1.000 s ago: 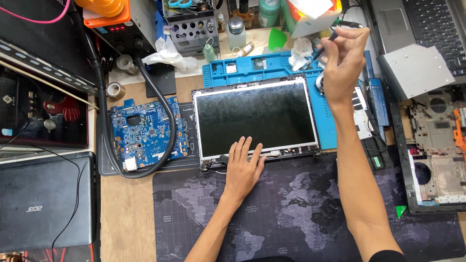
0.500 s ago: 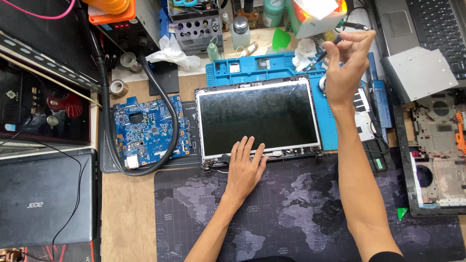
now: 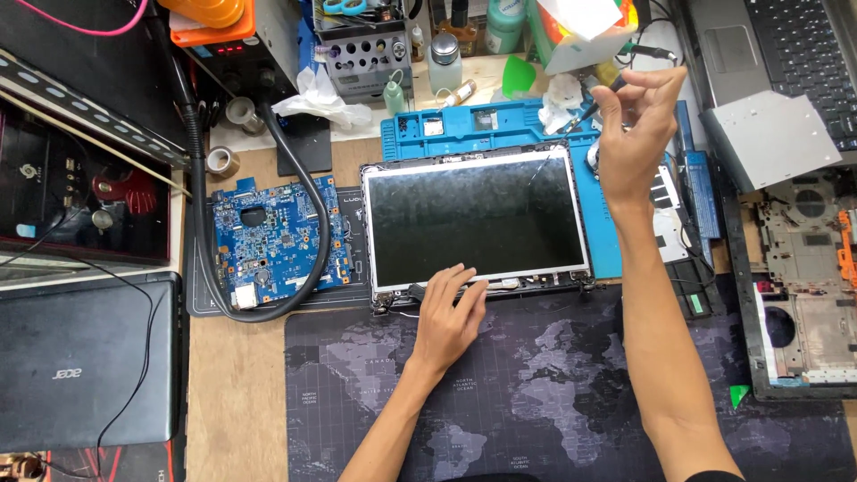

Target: Disassembling a laptop screen assembly by removing the bezel and disconnecting internal cables

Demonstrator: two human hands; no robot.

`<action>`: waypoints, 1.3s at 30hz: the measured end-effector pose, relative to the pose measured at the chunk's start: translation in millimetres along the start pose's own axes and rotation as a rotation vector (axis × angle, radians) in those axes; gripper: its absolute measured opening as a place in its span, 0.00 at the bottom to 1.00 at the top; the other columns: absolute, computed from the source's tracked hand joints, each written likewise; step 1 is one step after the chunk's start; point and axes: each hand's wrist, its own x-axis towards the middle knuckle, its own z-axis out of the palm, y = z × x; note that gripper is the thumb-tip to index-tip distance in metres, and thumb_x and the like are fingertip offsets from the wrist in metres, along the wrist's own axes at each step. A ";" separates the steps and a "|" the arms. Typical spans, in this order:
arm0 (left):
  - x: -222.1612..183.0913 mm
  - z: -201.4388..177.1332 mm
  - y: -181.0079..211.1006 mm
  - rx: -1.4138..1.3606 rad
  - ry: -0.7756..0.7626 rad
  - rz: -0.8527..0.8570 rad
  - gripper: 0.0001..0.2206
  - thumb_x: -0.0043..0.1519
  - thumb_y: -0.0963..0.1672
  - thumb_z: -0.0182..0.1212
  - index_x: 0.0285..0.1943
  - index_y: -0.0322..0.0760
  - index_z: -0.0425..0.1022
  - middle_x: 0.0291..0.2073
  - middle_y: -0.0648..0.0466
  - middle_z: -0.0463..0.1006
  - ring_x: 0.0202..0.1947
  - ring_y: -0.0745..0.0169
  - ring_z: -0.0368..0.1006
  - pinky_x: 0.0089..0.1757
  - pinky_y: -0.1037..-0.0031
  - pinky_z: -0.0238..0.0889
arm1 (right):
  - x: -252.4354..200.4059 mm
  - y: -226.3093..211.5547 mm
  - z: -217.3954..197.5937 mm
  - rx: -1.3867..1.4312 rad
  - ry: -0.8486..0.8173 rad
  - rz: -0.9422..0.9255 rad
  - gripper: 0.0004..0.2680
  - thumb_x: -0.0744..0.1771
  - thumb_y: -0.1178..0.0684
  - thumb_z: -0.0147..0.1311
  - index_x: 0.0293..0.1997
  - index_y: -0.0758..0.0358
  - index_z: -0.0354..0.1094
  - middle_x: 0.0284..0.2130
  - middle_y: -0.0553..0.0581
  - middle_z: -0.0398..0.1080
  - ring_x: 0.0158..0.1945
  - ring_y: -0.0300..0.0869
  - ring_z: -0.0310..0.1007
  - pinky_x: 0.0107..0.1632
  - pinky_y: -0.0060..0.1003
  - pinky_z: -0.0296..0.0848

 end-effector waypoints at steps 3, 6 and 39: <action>-0.2 -8.6 1.7 -0.041 0.087 -0.001 0.06 0.64 0.37 0.62 0.48 0.30 0.77 0.46 0.43 0.78 0.51 0.43 0.74 0.52 0.55 0.69 | -1.1 -4.5 -3.0 0.013 -0.028 -0.026 0.11 0.75 0.66 0.57 0.53 0.61 0.53 0.33 0.63 0.66 0.36 0.47 0.70 0.37 0.37 0.68; -1.9 -16.6 -8.4 -0.004 0.165 0.001 0.06 0.63 0.37 0.61 0.47 0.28 0.77 0.43 0.44 0.79 0.49 0.45 0.75 0.52 0.57 0.69 | 0.5 -13.7 -6.6 0.020 -0.058 -0.039 0.10 0.74 0.68 0.52 0.53 0.64 0.51 0.48 0.68 0.63 0.45 0.57 0.79 0.39 0.40 0.80; 29.8 -65.3 -100.9 -0.434 -0.004 -0.610 0.12 0.70 0.44 0.55 0.61 0.41 0.77 0.68 0.40 0.65 0.75 0.29 0.46 0.65 0.40 0.46 | -14.9 -75.0 92.2 0.144 -0.096 -0.291 0.07 0.71 0.68 0.55 0.52 0.70 0.62 0.42 0.66 0.69 0.43 0.56 0.79 0.44 0.47 0.82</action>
